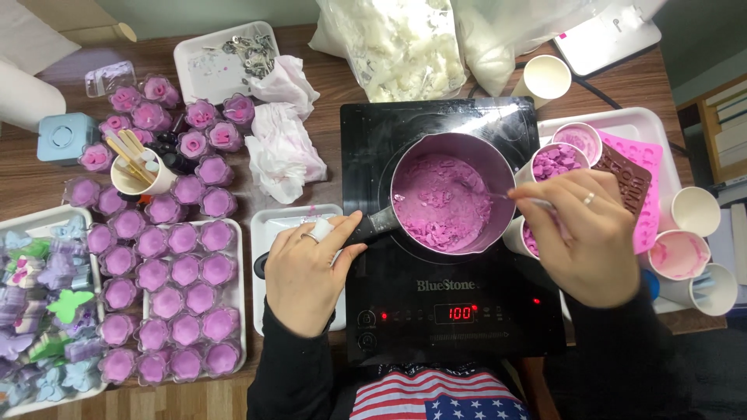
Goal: The person wipes the work table and a white tray with a paper tissue, adjusts the induction cooker settings, and stirs melted purple wax in a pot on the cooker. They then pour purple wax chunks from paper cups onto the tray, spreading the pieces with their hand.
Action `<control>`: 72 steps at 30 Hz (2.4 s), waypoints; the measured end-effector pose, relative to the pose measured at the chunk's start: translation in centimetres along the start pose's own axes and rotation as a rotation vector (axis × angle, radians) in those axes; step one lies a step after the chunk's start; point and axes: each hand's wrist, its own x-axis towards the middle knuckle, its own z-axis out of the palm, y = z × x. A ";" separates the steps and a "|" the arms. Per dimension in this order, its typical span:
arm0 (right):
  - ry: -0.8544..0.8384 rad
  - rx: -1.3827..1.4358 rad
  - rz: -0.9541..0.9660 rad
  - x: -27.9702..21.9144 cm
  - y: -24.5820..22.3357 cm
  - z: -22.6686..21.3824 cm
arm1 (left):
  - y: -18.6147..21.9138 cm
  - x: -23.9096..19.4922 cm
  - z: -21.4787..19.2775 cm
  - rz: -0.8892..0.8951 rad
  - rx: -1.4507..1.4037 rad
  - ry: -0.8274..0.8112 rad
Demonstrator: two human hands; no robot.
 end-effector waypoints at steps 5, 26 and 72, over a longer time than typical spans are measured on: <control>0.101 -0.031 0.040 1.0 -1.4 1.8 | -0.2 -0.2 0.2 0.016 0.010 0.000; -0.331 0.279 -0.306 1.2 1.0 -0.6 | -0.4 -0.2 0.5 0.031 0.017 0.018; 0.002 0.157 -0.159 -0.9 -0.4 1.5 | -0.3 -0.4 0.5 0.038 0.055 0.030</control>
